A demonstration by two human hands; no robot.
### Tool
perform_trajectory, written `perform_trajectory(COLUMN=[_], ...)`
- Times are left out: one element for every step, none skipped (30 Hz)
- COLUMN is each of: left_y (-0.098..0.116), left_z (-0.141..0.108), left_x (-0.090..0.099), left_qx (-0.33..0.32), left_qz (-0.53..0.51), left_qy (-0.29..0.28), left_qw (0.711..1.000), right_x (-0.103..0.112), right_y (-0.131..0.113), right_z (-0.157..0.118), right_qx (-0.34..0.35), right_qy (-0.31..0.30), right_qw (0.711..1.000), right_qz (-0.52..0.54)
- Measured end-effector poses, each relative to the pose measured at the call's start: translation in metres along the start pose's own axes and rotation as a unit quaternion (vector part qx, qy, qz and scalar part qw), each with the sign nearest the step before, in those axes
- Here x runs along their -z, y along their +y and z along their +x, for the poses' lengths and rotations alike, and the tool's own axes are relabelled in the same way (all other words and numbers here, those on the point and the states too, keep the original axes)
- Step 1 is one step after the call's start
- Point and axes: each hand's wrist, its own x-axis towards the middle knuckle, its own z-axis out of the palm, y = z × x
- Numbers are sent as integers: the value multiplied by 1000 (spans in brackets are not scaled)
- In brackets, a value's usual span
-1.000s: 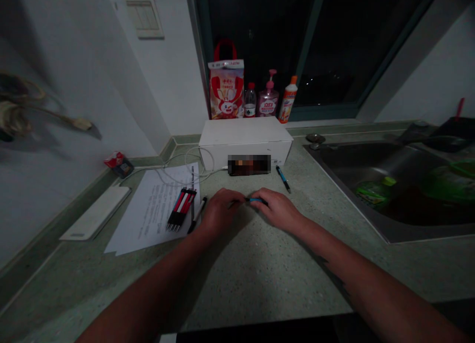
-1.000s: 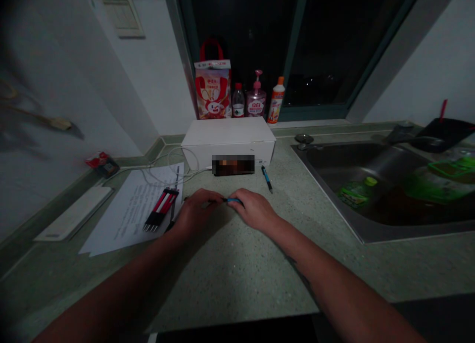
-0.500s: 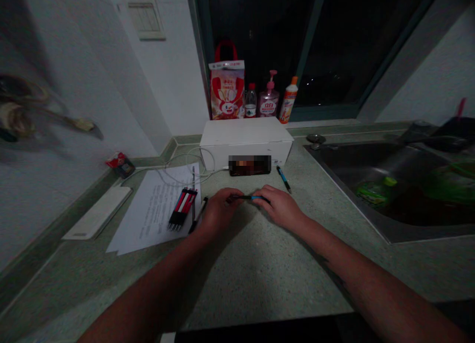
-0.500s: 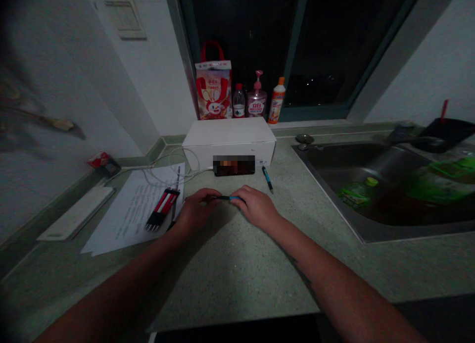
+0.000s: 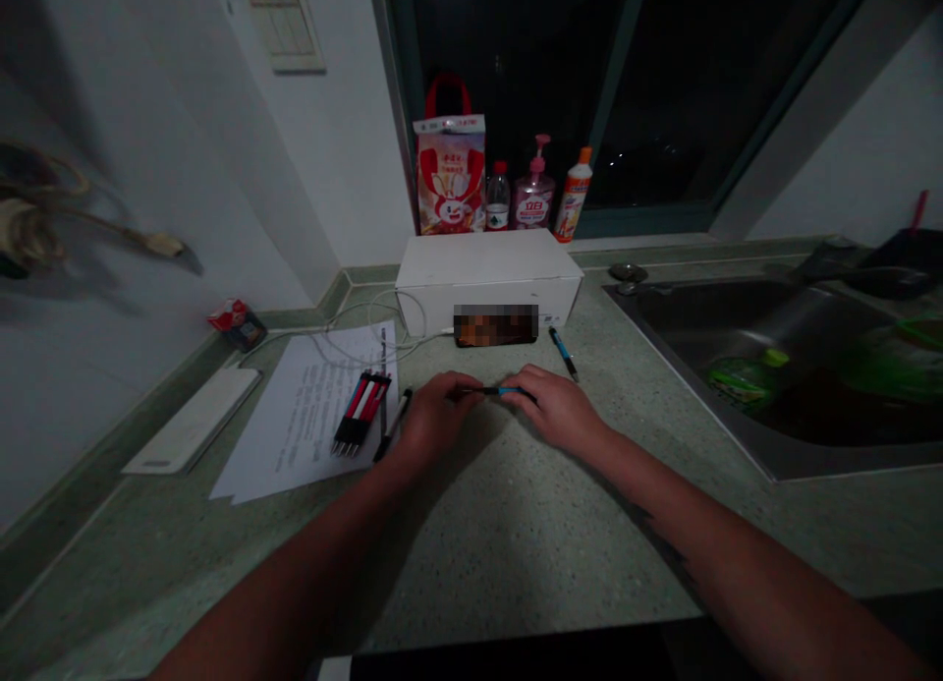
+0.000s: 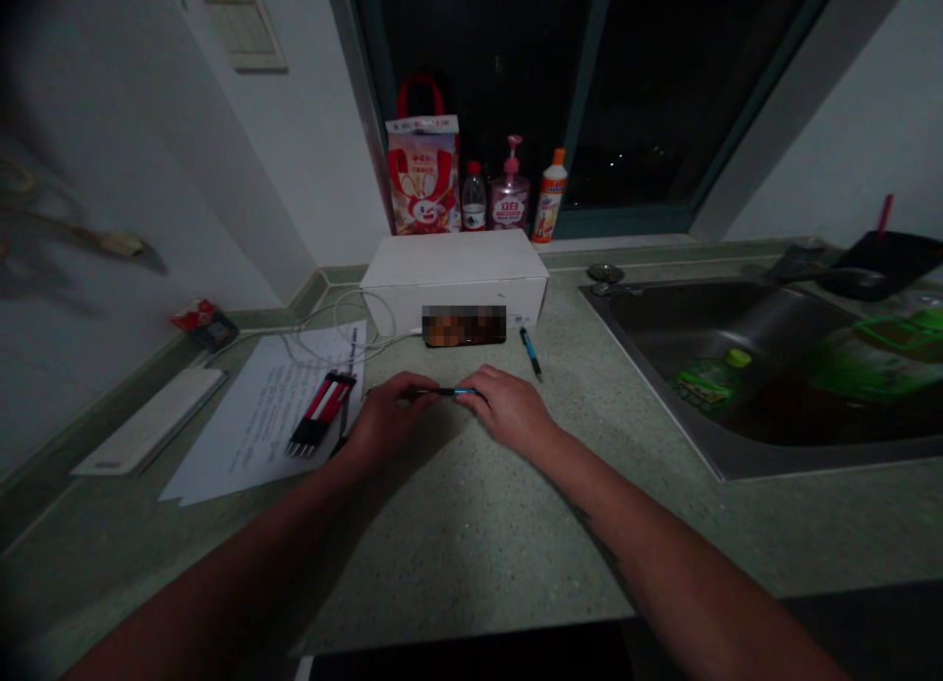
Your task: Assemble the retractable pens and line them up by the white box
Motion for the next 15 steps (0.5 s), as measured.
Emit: perform_trajectory(left_y=[0, 1, 2, 2, 3, 4, 4, 4, 4, 4, 4, 4, 3, 3, 3], left_z=[0, 0, 0, 0, 0, 0, 0, 0, 0, 0, -1, -1, -1, -1, -1], left_x=[0, 0, 1, 1, 1, 1, 1, 1, 1, 1, 1, 0, 0, 0, 0], left_qx=[-5, -4, 3, 13, 16, 9, -8, -25, -35, -34, -23, -6, 6, 8, 1], left_qz=[2, 0, -5, -8, -6, -2, 1, 1, -4, -14, -22, -25, -21, -13, -4], left_qy=[6, 7, 2, -5, -11, -14, -13, -7, 0, 1, -1, -5, -9, -12, -11], left_qw=[1000, 1000, 1000, 1000, 1000, 1000, 1000, 1000, 999, 999, 999, 1000, 1000, 1000, 1000], right_x=[0, 0, -1, -1, -1, 0, 0, 0, 0, 0, 0, 0, 0, 0, 0], right_y=[0, 0, 1, 1, 1, 1, 1, 1, 1, 1, 0, 0, 0, 0, 0], right_z=[0, 0, 0, 0, 0, 0, 0, 0, 0, 0, 0, 0, 0, 0, 0], right_qx=[0, 0, -1, -1, 0, 0, 2, 3, 5, 6, 7, 7, 7, 6, 5], right_qy=[1, 3, 3, 3, 1, -1, -2, -2, -1, 0, -1, -1, -1, -2, -2], right_qw=[1000, 1000, 1000, 1000, 1000, 1000, 1000, 1000, 1000, 1000, 1000, 1000, 1000, 1000, 1000], right_qz=[2, 2, 0, -2, -5, -6, -5, -4, -2, 0, 0, -1, -1, -1, 0])
